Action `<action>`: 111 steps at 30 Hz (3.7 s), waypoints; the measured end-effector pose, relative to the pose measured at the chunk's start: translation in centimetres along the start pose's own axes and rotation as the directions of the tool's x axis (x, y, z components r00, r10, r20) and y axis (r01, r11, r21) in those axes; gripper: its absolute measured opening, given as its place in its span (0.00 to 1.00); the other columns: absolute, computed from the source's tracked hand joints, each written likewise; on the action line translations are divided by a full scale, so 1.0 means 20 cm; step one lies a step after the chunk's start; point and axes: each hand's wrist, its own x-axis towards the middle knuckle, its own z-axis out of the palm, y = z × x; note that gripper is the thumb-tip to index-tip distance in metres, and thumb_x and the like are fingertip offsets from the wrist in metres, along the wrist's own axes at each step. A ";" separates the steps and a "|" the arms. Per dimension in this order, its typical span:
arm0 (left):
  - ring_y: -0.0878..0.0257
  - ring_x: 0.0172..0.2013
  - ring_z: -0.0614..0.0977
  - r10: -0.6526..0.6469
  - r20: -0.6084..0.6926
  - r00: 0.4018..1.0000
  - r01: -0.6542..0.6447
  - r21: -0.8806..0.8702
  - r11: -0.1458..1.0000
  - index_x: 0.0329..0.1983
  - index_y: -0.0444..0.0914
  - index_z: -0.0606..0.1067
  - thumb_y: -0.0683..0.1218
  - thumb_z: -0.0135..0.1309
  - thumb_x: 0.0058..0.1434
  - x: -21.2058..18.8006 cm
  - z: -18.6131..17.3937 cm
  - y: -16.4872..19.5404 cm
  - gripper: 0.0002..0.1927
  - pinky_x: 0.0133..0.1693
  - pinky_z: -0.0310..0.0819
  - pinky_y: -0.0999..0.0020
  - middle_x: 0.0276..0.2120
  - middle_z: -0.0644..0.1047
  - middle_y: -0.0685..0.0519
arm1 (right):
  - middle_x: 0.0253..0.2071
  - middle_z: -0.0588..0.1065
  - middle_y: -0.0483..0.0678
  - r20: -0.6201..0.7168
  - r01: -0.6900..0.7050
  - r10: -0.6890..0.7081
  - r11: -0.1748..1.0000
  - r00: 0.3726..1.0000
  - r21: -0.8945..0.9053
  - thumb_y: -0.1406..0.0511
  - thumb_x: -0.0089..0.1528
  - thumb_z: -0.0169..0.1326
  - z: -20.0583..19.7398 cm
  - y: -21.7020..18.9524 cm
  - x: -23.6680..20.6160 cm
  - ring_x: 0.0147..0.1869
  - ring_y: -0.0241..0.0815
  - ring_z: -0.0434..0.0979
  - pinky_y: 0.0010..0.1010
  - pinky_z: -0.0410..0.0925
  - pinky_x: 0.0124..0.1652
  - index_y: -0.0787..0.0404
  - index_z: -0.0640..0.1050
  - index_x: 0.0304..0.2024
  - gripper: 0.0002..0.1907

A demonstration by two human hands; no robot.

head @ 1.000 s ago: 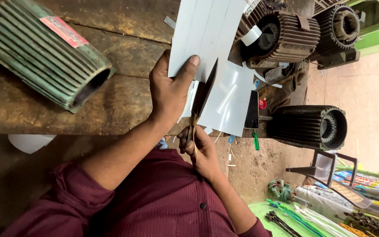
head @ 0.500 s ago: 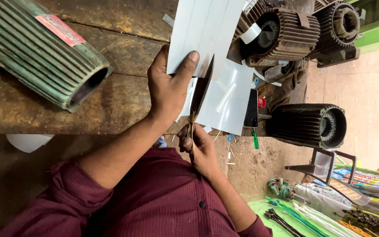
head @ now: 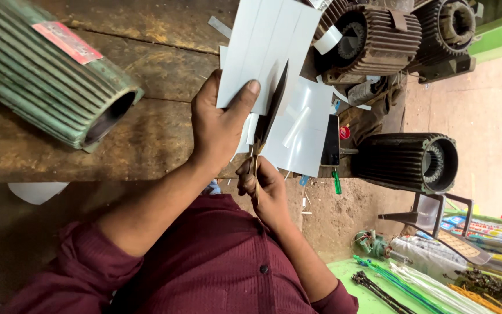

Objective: The person cuts a white flexible insulation sheet into narrow strips using scissors, then picks up the cut strips one at a time and works them into the slots of green electric motor stator housings on the workbench, pressing each strip into place by hand.

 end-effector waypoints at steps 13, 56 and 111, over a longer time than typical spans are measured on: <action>0.73 0.40 0.78 -0.083 0.015 0.996 0.082 0.068 0.994 0.47 0.36 0.75 0.47 0.57 0.72 -0.01 0.04 -0.03 0.09 0.43 0.75 0.74 0.39 0.79 0.59 | 0.30 0.71 0.41 -0.076 -0.018 0.021 0.999 0.997 0.049 0.51 0.66 0.60 -0.06 -0.02 0.07 0.32 0.29 0.69 0.22 0.66 0.33 0.65 0.75 0.42 0.22; 0.72 0.39 0.83 -0.156 0.098 0.983 0.142 0.135 0.981 0.50 0.34 0.74 0.43 0.57 0.70 0.14 -0.16 0.06 0.09 0.41 0.84 0.72 0.40 0.82 0.55 | 0.32 0.70 0.40 0.067 0.038 -0.035 0.998 0.997 -0.047 0.37 0.66 0.51 -0.03 -0.07 0.05 0.35 0.30 0.68 0.22 0.63 0.36 0.63 0.75 0.49 0.36; 0.63 0.18 0.73 0.222 0.158 0.962 -0.271 0.645 0.715 0.39 0.36 0.66 0.49 0.40 0.81 0.15 -0.01 -0.09 0.15 0.21 0.61 0.64 0.18 0.68 0.50 | 0.31 0.72 0.42 -0.044 -0.008 0.008 1.000 0.999 0.002 0.49 0.65 0.60 -0.07 -0.01 0.12 0.33 0.30 0.70 0.23 0.68 0.35 0.65 0.75 0.41 0.25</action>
